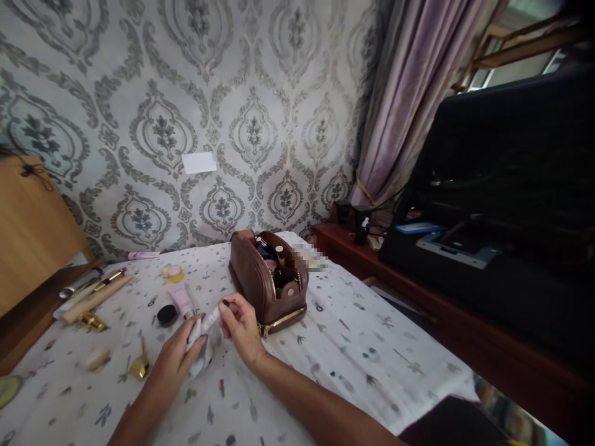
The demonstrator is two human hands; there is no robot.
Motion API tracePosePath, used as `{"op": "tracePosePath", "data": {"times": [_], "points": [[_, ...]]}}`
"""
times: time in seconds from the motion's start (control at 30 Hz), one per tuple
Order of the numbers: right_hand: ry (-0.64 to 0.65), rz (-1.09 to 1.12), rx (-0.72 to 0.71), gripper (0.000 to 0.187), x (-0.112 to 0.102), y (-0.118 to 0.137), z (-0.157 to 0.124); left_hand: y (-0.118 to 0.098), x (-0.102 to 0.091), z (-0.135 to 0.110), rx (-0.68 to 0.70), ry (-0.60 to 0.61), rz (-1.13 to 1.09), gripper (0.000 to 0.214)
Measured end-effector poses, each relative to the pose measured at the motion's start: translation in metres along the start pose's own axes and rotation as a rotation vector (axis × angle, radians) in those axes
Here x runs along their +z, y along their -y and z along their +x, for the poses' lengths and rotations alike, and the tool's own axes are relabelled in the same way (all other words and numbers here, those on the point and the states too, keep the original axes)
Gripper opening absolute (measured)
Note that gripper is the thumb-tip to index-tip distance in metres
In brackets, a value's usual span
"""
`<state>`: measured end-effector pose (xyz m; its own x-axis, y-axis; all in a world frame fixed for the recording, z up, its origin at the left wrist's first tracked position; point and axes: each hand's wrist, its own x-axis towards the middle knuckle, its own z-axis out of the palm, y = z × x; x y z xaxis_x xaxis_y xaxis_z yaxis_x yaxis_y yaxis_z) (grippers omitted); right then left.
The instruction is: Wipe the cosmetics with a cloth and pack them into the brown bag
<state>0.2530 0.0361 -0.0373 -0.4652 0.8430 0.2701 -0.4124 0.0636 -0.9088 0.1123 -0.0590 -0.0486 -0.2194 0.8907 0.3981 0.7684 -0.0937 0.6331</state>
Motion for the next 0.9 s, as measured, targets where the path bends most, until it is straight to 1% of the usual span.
{"op": "tracePosePath", "data": {"times": [0.07,0.2,0.33,0.6,0.9], "points": [[-0.014,0.005,-0.001,0.047,0.000,0.000,0.000,0.003,0.000,0.001,-0.010,0.011,0.003,0.042],[0.009,-0.017,0.027,0.048,0.000,-0.001,0.000,0.004,-0.001,0.002,-0.003,0.025,0.002,0.040],[0.007,-0.082,-0.014,0.045,-0.001,0.001,0.000,0.000,-0.002,0.003,0.009,0.056,-0.040,0.038],[0.025,-0.227,-0.116,0.034,-0.001,0.017,-0.004,0.004,-0.002,0.005,-0.062,0.027,-0.085,0.045],[-0.026,-0.190,-0.115,0.030,0.000,0.018,-0.002,0.008,-0.001,0.005,-0.051,-0.004,-0.052,0.047]]}}
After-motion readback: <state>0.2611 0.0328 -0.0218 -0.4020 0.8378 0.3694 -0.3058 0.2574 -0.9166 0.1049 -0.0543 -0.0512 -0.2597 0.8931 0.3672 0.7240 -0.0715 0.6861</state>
